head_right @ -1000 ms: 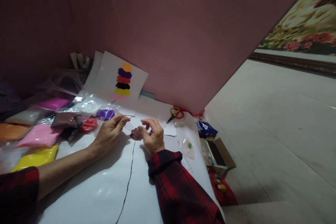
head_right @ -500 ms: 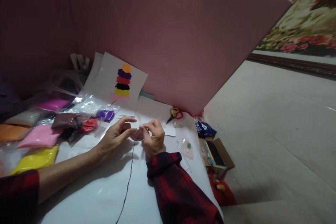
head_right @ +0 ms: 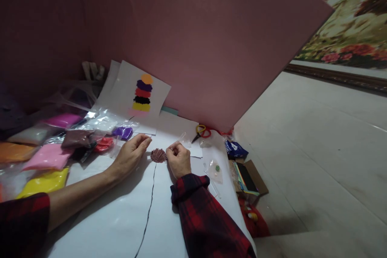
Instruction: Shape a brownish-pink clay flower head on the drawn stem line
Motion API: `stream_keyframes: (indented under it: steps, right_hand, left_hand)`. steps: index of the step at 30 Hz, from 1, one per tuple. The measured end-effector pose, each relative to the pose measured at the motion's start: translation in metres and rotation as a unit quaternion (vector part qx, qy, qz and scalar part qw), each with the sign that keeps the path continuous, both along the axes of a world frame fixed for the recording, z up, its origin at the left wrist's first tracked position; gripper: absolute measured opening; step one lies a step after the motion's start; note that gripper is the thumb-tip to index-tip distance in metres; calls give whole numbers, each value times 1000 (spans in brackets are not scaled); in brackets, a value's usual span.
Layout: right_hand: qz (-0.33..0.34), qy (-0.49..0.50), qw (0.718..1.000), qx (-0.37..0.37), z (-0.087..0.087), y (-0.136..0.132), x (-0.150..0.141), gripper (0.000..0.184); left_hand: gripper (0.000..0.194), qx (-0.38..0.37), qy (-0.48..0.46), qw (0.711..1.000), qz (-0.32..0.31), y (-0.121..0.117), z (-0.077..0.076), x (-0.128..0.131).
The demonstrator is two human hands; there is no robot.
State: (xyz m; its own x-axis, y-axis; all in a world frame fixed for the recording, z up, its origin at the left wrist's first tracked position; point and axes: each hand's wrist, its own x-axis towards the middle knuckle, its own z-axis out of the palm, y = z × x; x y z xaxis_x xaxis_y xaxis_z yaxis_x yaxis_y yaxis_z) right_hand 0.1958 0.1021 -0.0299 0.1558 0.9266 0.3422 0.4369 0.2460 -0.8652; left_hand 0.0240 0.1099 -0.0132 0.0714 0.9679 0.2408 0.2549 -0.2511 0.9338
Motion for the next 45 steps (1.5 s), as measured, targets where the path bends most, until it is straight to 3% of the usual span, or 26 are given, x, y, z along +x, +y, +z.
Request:
stream_keyframes:
  steps: [15,24,31,36,45]
  right_hand:
    - [15,-26,999,-9,2,-2,-2,8]
    - [-16,-88,996,21,2,-3,-3,9]
    - [-41,-49,998,30,-1,2,1,9]
    - [14,2,1000,8,-3,2,1,7]
    - [-8,-100,995,25,1,-2,-2,9]
  left_hand:
    - [25,-23,5,1000,-11,0,1,1]
    - [25,-30,7,999,-11,0,1,0]
    - [24,-27,12,999,-12,0,0,0]
    - [24,-23,11,1000,-11,1,-1,0]
    - [24,-25,14,1000,-9,0,0,1]
